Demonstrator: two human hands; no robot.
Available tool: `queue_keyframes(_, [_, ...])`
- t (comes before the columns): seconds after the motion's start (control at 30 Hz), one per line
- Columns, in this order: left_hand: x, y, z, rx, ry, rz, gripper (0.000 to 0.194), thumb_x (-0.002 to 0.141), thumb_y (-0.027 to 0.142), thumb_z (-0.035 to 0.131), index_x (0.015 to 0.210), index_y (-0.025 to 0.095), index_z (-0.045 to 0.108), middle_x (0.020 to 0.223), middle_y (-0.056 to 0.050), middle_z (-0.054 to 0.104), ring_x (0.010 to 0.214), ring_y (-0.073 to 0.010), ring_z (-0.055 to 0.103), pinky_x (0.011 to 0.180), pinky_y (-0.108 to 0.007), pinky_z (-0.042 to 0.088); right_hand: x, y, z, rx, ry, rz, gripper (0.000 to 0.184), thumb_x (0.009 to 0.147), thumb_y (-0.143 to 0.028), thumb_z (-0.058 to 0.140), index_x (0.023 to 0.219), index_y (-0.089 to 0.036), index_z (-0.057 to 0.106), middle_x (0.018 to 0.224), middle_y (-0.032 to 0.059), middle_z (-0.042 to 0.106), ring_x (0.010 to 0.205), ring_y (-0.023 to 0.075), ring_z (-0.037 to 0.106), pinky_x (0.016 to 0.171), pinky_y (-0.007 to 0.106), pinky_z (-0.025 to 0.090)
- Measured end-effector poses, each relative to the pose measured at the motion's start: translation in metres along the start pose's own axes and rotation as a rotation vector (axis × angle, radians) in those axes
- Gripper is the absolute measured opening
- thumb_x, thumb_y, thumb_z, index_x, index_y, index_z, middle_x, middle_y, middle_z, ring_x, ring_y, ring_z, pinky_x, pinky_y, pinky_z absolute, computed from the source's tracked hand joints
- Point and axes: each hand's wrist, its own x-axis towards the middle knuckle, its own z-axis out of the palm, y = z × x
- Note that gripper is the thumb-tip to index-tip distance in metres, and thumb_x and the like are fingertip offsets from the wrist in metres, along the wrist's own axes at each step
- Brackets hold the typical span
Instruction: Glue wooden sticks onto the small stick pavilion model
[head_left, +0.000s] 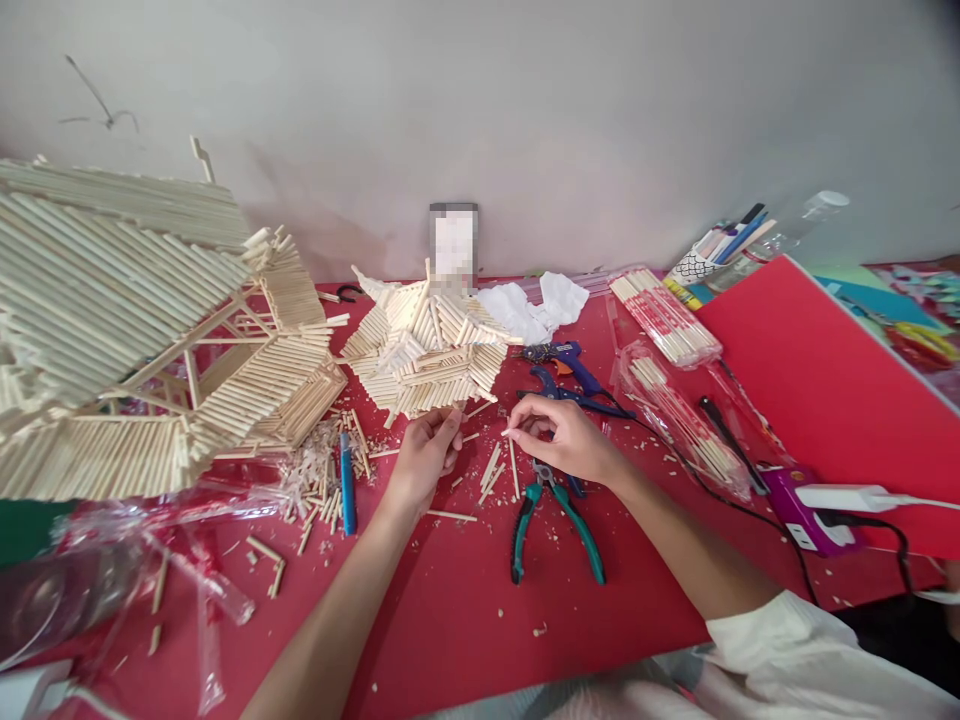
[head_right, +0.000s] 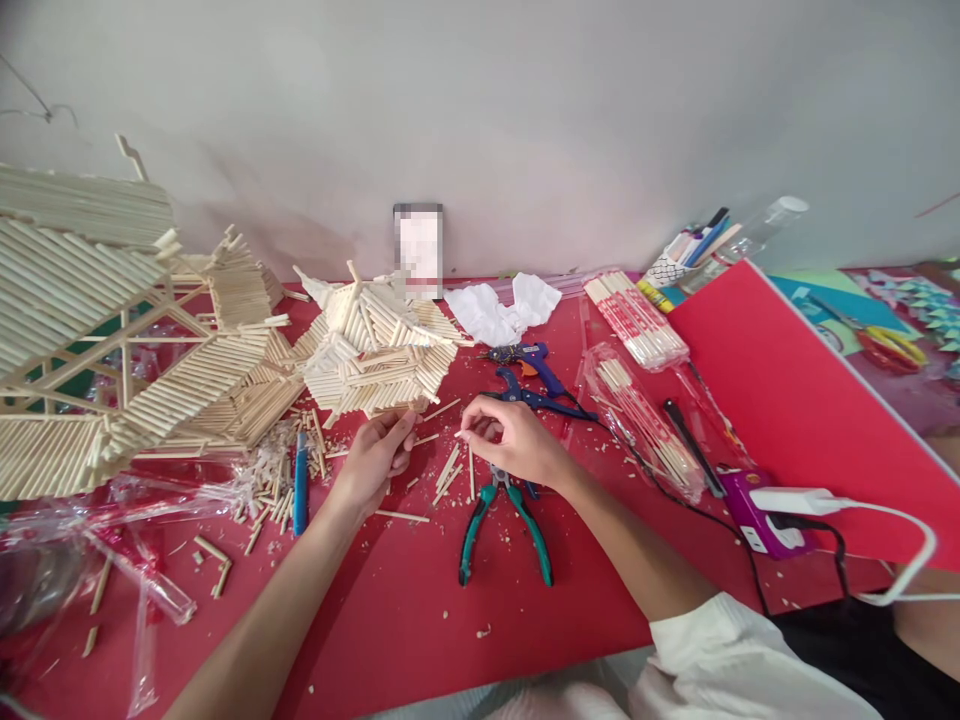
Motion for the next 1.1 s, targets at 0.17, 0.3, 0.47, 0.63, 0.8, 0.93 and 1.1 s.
queue_keyframes(0.17, [-0.0008,0.0007,0.0005,0.006,0.003,-0.001,0.049,0.069,0.057,0.081,0.085,0.016,0.059,0.056,0.008,0.047,0.039,-0.0022,0.032,0.039,-0.017,0.014,-0.0008,0.0009,-0.0026,-0.051,-0.027,0.005,0.015,0.092,-0.026,0.056,0.092,-0.019,0.07,0.086,0.0047,0.072,0.074,0.0157,0.066,0.06,0.024,0.05])
queue_keyframes(0.3, [-0.0008,0.0012,0.0009,0.002,0.004,-0.001,0.048,0.07,0.056,0.081,0.082,0.016,0.057,0.055,0.008,0.046,0.039,-0.0021,0.032,0.039,-0.017,0.015,-0.0013,0.0016,-0.0016,-0.054,-0.079,0.038,0.015,0.092,-0.027,0.059,0.095,-0.02,0.071,0.09,0.0045,0.075,0.074,0.0153,0.068,0.061,0.024,0.051])
queue_keyframes(0.47, [-0.0003,0.001,0.0008,-0.006,-0.002,0.002,0.047,0.07,0.055,0.081,0.081,0.016,0.057,0.055,0.008,0.047,0.038,-0.002,0.032,0.038,-0.017,0.014,-0.0009,0.0006,0.002,-0.104,-0.069,0.038,0.015,0.093,-0.035,0.063,0.094,-0.021,0.07,0.09,0.0037,0.075,0.079,0.0159,0.07,0.065,0.024,0.052])
queue_keyframes(0.63, [-0.0003,0.0013,0.0011,-0.01,-0.003,-0.001,0.047,0.069,0.055,0.082,0.081,0.017,0.057,0.055,0.008,0.046,0.038,-0.002,0.031,0.038,-0.017,0.014,-0.0006,0.0034,0.0018,-0.276,0.012,-0.048,0.019,0.097,-0.039,0.06,0.092,-0.022,0.067,0.083,0.0012,0.072,0.06,0.012,0.058,0.06,0.025,0.047])
queue_keyframes(0.8, [-0.0003,0.0007,0.0011,-0.013,0.0,-0.005,0.048,0.069,0.055,0.082,0.08,0.017,0.057,0.054,0.008,0.047,0.037,-0.0019,0.031,0.037,-0.017,0.012,-0.0008,0.0035,0.0027,-0.27,0.045,-0.087,0.013,0.095,-0.032,0.06,0.09,-0.021,0.065,0.083,0.0025,0.072,0.067,0.0141,0.063,0.062,0.025,0.049])
queue_keyframes(0.93, [0.0,-0.0001,0.0009,-0.015,-0.001,0.001,0.05,0.067,0.057,0.083,0.08,0.016,0.057,0.055,0.008,0.047,0.038,-0.0017,0.03,0.037,-0.017,0.014,-0.0009,0.0015,0.0049,-0.242,0.036,-0.111,0.009,0.093,-0.028,0.06,0.09,-0.021,0.065,0.083,0.0019,0.071,0.067,0.0138,0.065,0.064,0.024,0.051])
queue_keyframes(1.1, [-0.0006,0.0008,0.0009,-0.004,-0.003,0.003,0.049,0.069,0.057,0.082,0.079,0.016,0.056,0.055,0.008,0.047,0.038,-0.0017,0.031,0.038,-0.017,0.015,-0.0001,-0.0021,0.0061,-0.227,0.03,-0.119,0.012,0.093,-0.026,0.059,0.097,-0.022,0.069,0.095,0.0039,0.075,0.078,0.0159,0.069,0.065,0.025,0.053])
